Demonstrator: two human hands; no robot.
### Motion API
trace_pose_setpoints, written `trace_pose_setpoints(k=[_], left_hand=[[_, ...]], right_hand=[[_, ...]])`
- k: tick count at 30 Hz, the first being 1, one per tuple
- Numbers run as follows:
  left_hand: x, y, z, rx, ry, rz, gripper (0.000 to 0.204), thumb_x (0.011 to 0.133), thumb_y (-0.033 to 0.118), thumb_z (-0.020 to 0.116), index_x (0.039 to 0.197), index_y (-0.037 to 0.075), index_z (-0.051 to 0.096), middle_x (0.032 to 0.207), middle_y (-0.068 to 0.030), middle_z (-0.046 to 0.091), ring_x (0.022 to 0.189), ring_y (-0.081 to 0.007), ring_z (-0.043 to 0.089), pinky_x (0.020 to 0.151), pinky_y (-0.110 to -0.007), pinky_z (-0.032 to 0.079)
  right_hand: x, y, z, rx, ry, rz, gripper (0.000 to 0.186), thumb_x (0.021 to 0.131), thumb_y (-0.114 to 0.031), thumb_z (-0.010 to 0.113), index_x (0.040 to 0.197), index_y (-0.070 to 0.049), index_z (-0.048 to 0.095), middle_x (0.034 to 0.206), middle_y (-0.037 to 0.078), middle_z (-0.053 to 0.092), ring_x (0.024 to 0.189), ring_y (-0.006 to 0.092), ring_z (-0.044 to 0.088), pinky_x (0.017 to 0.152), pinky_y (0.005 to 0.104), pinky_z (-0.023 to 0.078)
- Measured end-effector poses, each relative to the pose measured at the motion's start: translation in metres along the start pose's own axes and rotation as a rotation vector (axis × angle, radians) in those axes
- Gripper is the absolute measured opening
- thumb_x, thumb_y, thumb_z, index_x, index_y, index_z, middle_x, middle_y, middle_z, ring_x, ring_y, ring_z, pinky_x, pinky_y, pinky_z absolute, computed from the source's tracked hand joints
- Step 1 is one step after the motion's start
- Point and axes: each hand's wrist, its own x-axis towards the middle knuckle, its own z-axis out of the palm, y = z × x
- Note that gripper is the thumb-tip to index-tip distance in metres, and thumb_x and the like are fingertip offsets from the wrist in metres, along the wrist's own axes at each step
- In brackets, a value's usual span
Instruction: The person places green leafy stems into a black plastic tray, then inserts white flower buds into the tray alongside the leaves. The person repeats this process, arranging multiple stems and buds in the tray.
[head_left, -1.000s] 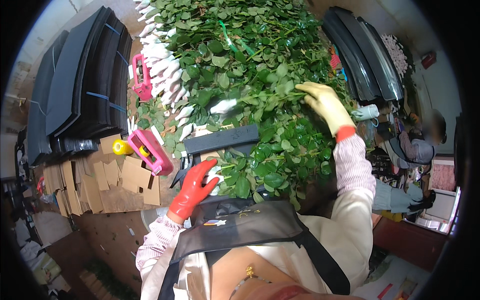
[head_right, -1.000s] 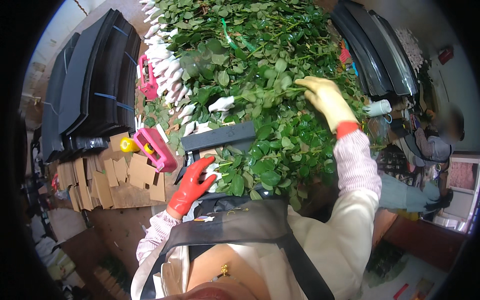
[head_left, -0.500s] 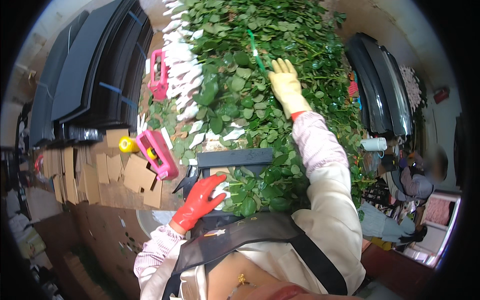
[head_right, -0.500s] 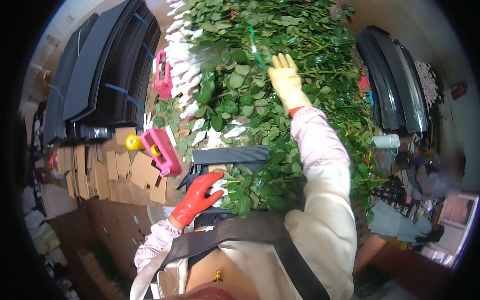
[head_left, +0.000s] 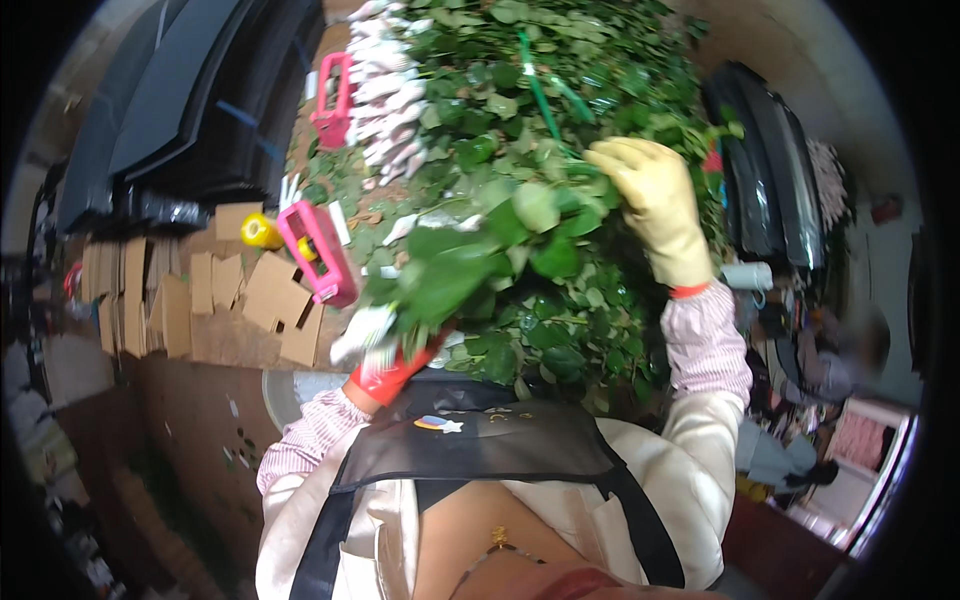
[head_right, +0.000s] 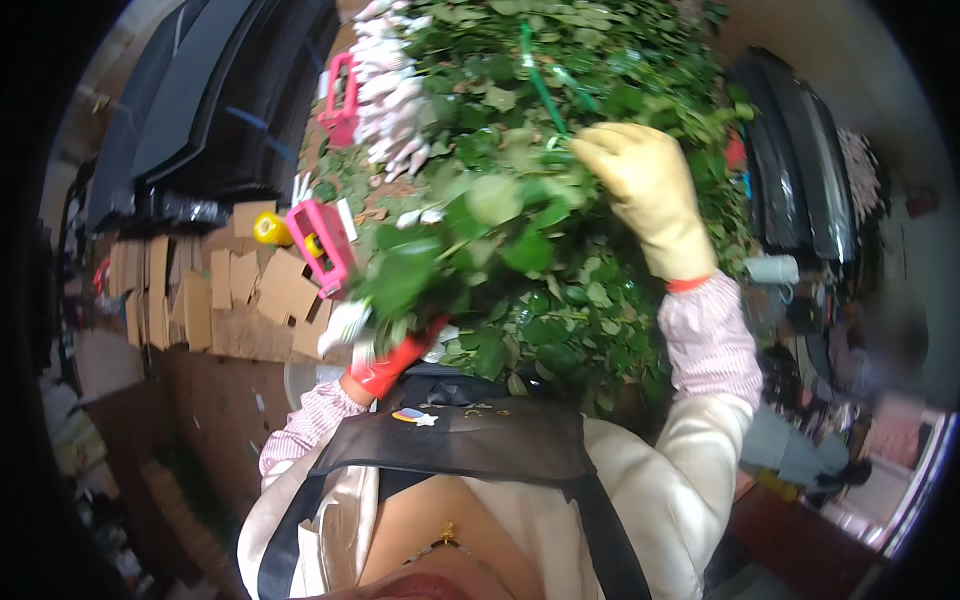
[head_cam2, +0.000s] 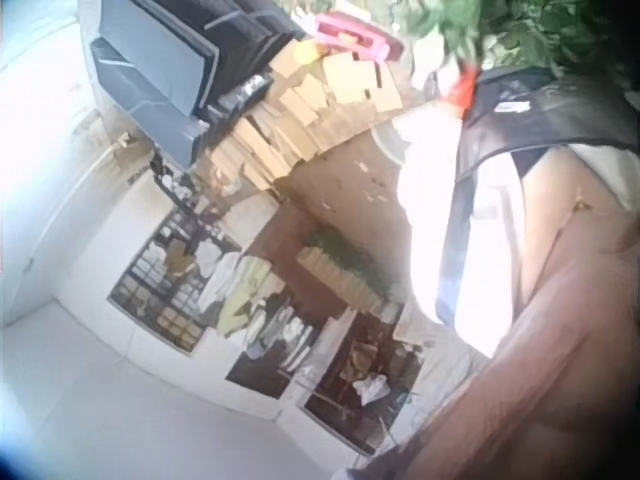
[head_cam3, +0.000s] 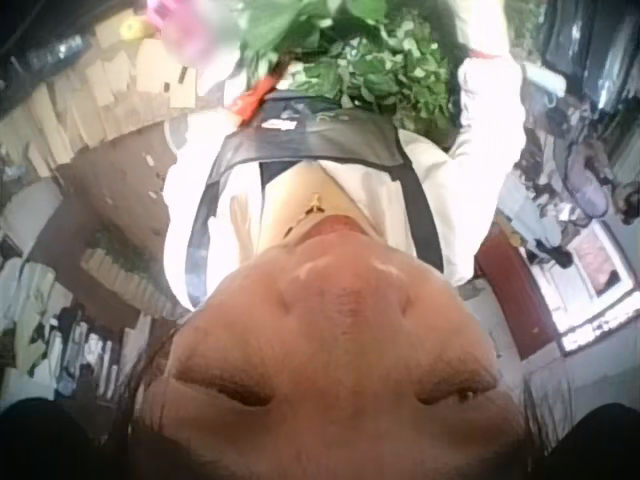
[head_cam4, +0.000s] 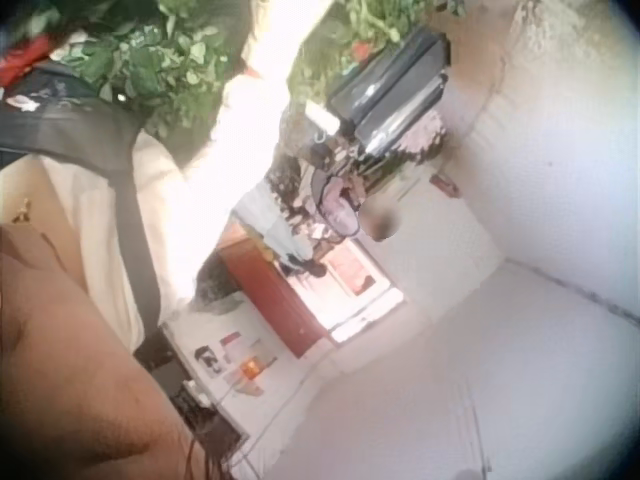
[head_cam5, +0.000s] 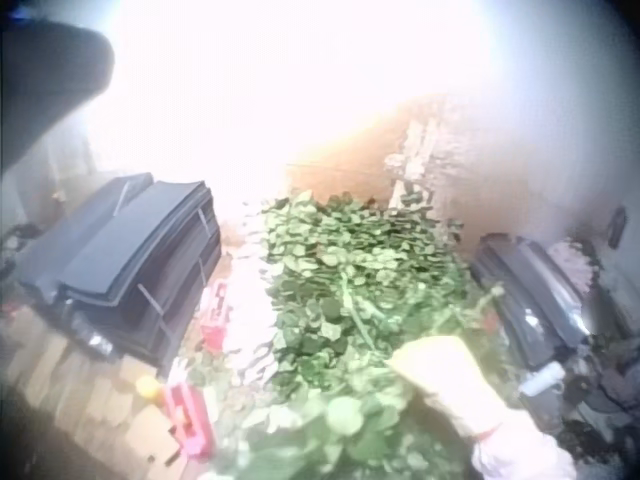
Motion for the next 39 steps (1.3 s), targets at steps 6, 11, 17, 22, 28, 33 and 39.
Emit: trace_pose_setpoints(k=[6, 11, 17, 22, 28, 33, 39], left_hand=[[0.018, -0.004, -0.001, -0.621, -0.122, -0.295, 0.026, 0.099, 0.026, 0.071, 0.115, 0.006, 0.073, 0.109, -0.0166, 0.072, 0.098, -0.0347, 0.070, 0.086, -0.045, 0.055], [0.031, -0.007, -0.006, -0.578, -0.036, -0.188, 0.035, 0.087, 0.010, 0.078, 0.122, 0.006, 0.072, 0.114, -0.0163, 0.071, 0.104, -0.0371, 0.065, 0.089, -0.044, 0.052], [0.034, -0.004, 0.001, -0.574, 0.002, -0.136, 0.036, 0.088, 0.011, 0.078, 0.123, 0.007, 0.071, 0.108, -0.0142, 0.071, 0.099, -0.0359, 0.065, 0.087, -0.044, 0.052], [0.033, -0.006, -0.003, -0.575, -0.037, -0.168, 0.038, 0.087, 0.011, 0.079, 0.124, 0.008, 0.072, 0.109, -0.0131, 0.072, 0.100, -0.0345, 0.066, 0.087, -0.044, 0.052], [0.034, -0.003, -0.011, -0.549, -0.047, -0.207, 0.041, 0.084, 0.009, 0.081, 0.124, 0.009, 0.073, 0.108, -0.0120, 0.072, 0.100, -0.0336, 0.066, 0.089, -0.043, 0.053], [0.038, -0.001, -0.012, -0.575, -0.007, -0.197, 0.041, 0.084, 0.010, 0.082, 0.124, 0.008, 0.073, 0.108, -0.0118, 0.072, 0.100, -0.0331, 0.067, 0.089, -0.043, 0.053], [0.030, -0.009, -0.006, -0.602, -0.106, -0.196, 0.034, 0.092, 0.017, 0.074, 0.124, 0.006, 0.070, 0.116, -0.0157, 0.070, 0.106, -0.0379, 0.065, 0.095, -0.048, 0.051]], right_hand=[[0.046, -0.055, 0.015, 0.036, 0.197, -0.085, 0.015, 0.080, -0.011, 0.064, 0.095, -0.010, 0.068, 0.085, 0.005, 0.070, 0.081, 0.0263, 0.073, 0.066, 0.0377, 0.058], [0.066, 0.008, 0.053, -0.069, 0.057, 0.089, 0.036, 0.069, 0.001, 0.071, 0.104, -0.009, 0.073, 0.093, 0.008, 0.075, 0.088, 0.0308, 0.073, 0.076, 0.0394, 0.060], [0.054, 0.130, 0.095, -0.318, -0.116, 0.319, 0.018, 0.084, -0.010, 0.063, 0.098, -0.014, 0.075, 0.094, 0.011, 0.075, 0.095, 0.0325, 0.073, 0.080, 0.0456, 0.059], [0.098, 0.140, 0.127, -0.280, -0.176, 0.269, 0.016, 0.085, -0.011, 0.062, 0.094, -0.014, 0.075, 0.092, 0.012, 0.076, 0.093, 0.0345, 0.075, 0.079, 0.0466, 0.060], [0.111, 0.151, 0.120, -0.374, -0.159, 0.185, 0.015, 0.084, -0.011, 0.063, 0.092, -0.014, 0.076, 0.087, 0.010, 0.076, 0.085, 0.0320, 0.075, 0.072, 0.0434, 0.061], [0.031, 0.171, 0.049, -0.363, 0.068, 0.216, 0.032, 0.069, 0.000, 0.069, 0.098, -0.011, 0.074, 0.096, 0.012, 0.074, 0.093, 0.0327, 0.072, 0.078, 0.0434, 0.058], [-0.065, 0.030, -0.054, -0.157, 0.031, 0.292, 0.052, 0.062, 0.012, 0.068, 0.112, -0.002, 0.071, 0.106, 0.015, 0.074, 0.096, 0.0375, 0.071, 0.084, 0.0445, 0.057]])
